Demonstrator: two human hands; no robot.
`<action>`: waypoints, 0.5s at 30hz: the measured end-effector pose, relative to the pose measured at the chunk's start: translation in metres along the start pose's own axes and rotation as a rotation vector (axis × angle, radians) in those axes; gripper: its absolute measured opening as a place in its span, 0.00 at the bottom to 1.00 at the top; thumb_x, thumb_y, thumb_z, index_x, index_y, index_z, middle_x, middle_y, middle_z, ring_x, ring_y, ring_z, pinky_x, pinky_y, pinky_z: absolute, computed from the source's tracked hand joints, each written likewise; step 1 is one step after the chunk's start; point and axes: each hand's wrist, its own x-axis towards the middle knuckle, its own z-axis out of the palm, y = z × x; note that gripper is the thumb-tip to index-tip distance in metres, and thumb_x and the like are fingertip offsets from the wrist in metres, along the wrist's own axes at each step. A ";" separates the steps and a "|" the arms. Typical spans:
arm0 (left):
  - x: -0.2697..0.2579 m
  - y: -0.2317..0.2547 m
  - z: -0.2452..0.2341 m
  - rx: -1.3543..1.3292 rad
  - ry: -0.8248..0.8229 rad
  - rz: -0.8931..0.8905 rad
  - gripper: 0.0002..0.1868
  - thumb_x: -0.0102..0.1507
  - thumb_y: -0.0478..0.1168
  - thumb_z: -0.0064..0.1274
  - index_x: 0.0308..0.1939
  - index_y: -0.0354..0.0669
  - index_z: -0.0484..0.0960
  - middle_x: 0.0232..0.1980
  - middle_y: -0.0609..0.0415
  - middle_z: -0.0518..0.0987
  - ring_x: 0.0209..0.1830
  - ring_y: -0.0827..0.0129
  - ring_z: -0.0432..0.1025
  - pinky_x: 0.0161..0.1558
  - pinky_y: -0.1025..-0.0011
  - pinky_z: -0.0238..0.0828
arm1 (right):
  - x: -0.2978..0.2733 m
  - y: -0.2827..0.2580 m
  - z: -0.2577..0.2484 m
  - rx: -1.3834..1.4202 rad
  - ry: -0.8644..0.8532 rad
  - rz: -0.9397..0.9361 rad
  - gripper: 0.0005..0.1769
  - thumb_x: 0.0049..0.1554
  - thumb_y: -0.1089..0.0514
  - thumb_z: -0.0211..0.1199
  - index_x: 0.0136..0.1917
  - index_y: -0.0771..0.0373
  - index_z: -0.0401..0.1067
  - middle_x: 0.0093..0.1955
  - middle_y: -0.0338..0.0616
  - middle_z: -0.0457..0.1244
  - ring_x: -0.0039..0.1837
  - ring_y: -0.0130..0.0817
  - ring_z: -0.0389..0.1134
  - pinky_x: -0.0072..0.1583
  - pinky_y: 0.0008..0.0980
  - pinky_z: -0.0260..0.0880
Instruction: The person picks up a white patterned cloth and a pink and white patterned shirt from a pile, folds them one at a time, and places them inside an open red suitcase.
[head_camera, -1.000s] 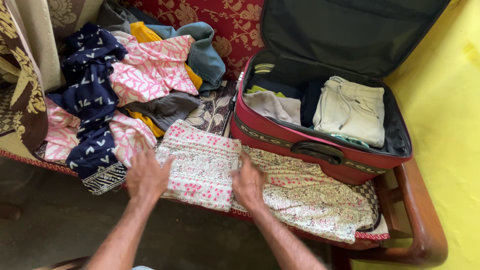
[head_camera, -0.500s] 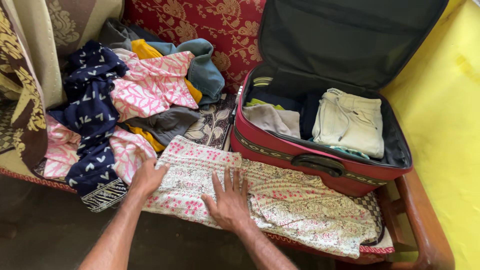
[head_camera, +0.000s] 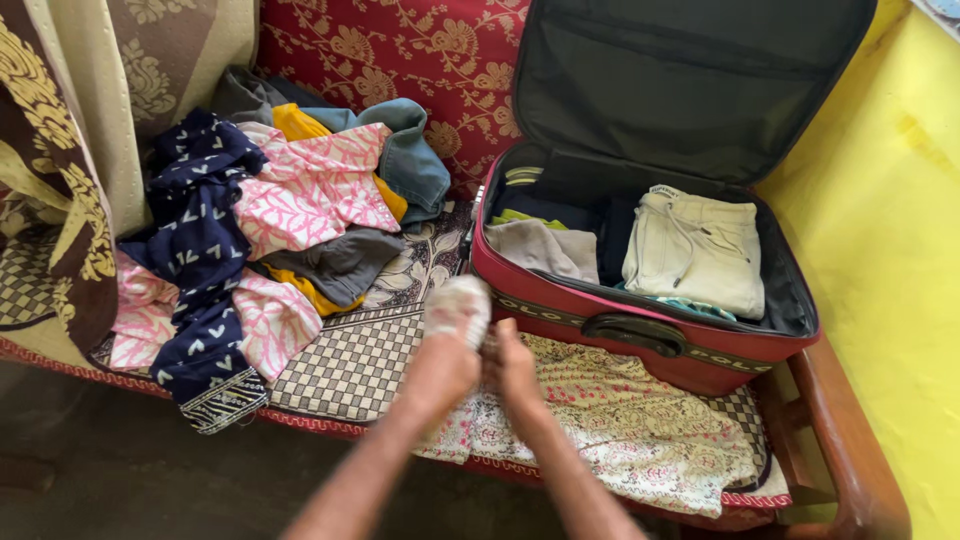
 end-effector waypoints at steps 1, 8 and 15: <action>-0.007 0.010 0.013 0.045 -0.075 0.008 0.23 0.65 0.37 0.40 0.65 0.43 0.71 0.43 0.33 0.83 0.42 0.46 0.82 0.45 0.52 0.80 | 0.001 0.000 -0.007 0.036 -0.014 0.066 0.43 0.61 0.27 0.44 0.70 0.64 0.69 0.56 0.54 0.70 0.52 0.41 0.71 0.56 0.47 0.68; -0.037 0.033 0.029 0.178 -0.323 0.140 0.19 0.67 0.34 0.39 0.61 0.37 0.73 0.46 0.36 0.85 0.44 0.51 0.82 0.44 0.57 0.80 | 0.020 0.015 -0.051 -0.078 0.091 0.236 0.37 0.63 0.50 0.59 0.78 0.65 0.50 0.73 0.63 0.57 0.71 0.49 0.60 0.73 0.56 0.56; -0.031 -0.003 0.040 0.369 0.216 0.304 0.40 0.65 0.57 0.43 0.75 0.36 0.63 0.78 0.31 0.56 0.79 0.40 0.47 0.66 0.30 0.43 | 0.033 0.008 -0.045 -0.219 0.134 0.136 0.37 0.65 0.51 0.53 0.80 0.68 0.46 0.82 0.59 0.48 0.83 0.52 0.50 0.80 0.56 0.45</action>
